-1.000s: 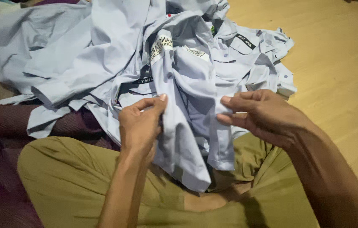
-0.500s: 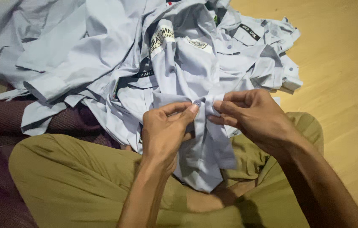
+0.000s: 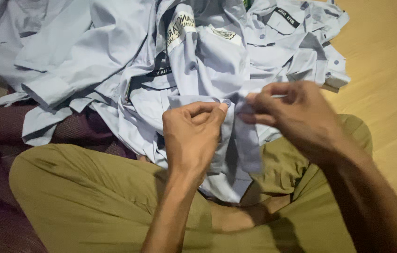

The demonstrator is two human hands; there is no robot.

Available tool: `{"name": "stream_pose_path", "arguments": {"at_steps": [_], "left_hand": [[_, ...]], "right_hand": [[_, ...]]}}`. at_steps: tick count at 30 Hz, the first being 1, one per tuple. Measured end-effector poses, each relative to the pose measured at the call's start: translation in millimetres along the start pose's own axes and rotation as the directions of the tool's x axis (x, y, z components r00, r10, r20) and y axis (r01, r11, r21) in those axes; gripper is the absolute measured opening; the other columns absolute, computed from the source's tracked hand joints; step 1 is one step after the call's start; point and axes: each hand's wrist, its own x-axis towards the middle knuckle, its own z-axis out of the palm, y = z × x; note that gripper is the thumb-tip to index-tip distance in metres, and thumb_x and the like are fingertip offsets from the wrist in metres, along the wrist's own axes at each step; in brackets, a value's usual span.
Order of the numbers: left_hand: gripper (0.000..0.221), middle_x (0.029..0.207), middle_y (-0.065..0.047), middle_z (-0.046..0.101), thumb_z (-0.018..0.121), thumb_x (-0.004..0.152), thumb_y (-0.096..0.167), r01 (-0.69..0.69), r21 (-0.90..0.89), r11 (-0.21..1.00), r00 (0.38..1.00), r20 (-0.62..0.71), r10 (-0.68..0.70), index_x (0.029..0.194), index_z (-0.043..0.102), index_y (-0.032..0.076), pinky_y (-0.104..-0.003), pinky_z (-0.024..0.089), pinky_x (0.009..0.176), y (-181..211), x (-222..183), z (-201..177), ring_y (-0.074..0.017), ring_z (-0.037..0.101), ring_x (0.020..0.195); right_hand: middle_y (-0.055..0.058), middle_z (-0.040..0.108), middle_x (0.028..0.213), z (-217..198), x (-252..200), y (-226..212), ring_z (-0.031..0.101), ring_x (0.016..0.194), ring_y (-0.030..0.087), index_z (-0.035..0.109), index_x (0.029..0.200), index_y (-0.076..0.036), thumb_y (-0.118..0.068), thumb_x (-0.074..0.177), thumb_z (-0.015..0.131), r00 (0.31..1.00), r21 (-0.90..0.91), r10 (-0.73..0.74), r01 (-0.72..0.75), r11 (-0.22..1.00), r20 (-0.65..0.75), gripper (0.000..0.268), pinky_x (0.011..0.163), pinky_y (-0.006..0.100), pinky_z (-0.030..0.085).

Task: The person prepares several shirts by fastening the buttons and smoothing the fabric by hand.

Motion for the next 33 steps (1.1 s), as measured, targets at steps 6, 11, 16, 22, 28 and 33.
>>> {"name": "stream_pose_path", "arguments": {"at_steps": [6, 11, 16, 22, 28, 33], "left_hand": [[0.020, 0.058, 0.006, 0.061, 0.077, 0.091, 0.020, -0.065, 0.019, 0.998, 0.998, 0.011, 0.064, 0.085, 0.082, 0.001, -0.023, 0.028, 0.044, 0, -1, 1, -0.0014, 0.036, 0.055], [0.020, 0.063, 0.005, 0.069, 0.075, 0.091, 0.021, -0.043, 0.088, 0.995, 0.999, 0.010, 0.042, 0.085, 0.084, 0.004, -0.023, 0.036, 0.046, 2, -1, -2, -0.0008, 0.042, 0.057], [0.019, 0.068, -0.003, 0.079, 0.074, 0.090, 0.018, -0.050, 0.079, 0.996, 0.999, 0.005, 0.050, 0.083, 0.082, 0.003, -0.020, 0.048, 0.052, 3, -1, 4, -0.0014, 0.060, 0.061], [0.015, 0.076, -0.002, 0.082, 0.074, 0.088, 0.013, -0.109, 0.140, 0.984, 0.993, -0.029, 0.114, 0.082, 0.082, 0.002, -0.019, 0.061, 0.062, -2, 2, 7, -0.0041, 0.078, 0.073], [0.019, 0.075, 0.002, 0.080, 0.074, 0.088, 0.015, -0.113, 0.160, 0.981, 0.992, -0.034, 0.120, 0.078, 0.082, 0.000, -0.019, 0.058, 0.058, -4, 5, 2, -0.0023, 0.075, 0.074], [0.024, 0.075, 0.008, 0.065, 0.072, 0.091, 0.009, -0.108, 0.031, 0.994, 0.992, 0.071, 0.106, 0.069, 0.074, -0.001, -0.020, 0.058, 0.062, -9, 7, -2, -0.0022, 0.066, 0.078]], "right_hand": [[0.008, 0.069, 0.073, 4, 8, 8, 0.078, 0.077, 0.018, 0.071, 0.073, 0.005, -0.009, 0.098, 0.074, 0.991, -0.072, -0.133, 0.135, 0.988, 0.034, 0.029, 0.087, 0.028, 0.073], [0.015, 0.076, 0.078, 5, 20, 18, 0.079, 0.077, 0.021, 0.073, 0.079, 0.007, -0.006, 0.096, 0.076, 0.996, -0.061, -0.082, 0.084, 0.995, 0.038, 0.022, 0.080, 0.027, 0.067], [0.008, 0.079, 0.073, 5, 20, 17, 0.066, 0.068, 0.008, 0.079, 0.080, 0.000, -0.011, 0.094, 0.079, 0.996, -0.261, -0.087, 0.086, 0.962, 0.006, 0.018, 0.063, 0.022, 0.051], [0.014, 0.074, 0.074, 2, 25, 29, 0.074, 0.075, 0.016, 0.070, 0.079, 0.005, -0.008, 0.099, 0.074, 0.993, -0.060, -0.035, 0.042, 0.997, 0.116, 0.024, 0.076, 0.022, 0.061], [0.015, 0.071, 0.080, 0, 22, 32, 0.072, 0.078, 0.018, 0.071, 0.084, 0.011, 0.003, 0.098, 0.057, 0.968, 0.094, -0.119, 0.101, 0.990, 0.220, 0.021, 0.088, 0.035, 0.072], [0.011, 0.062, 0.070, 0, 26, 38, 0.065, 0.068, 0.016, 0.071, 0.090, 0.009, 0.005, 0.092, 0.073, 0.982, 0.187, -0.075, 0.041, 0.981, 0.176, 0.005, 0.086, 0.044, 0.077]]}}
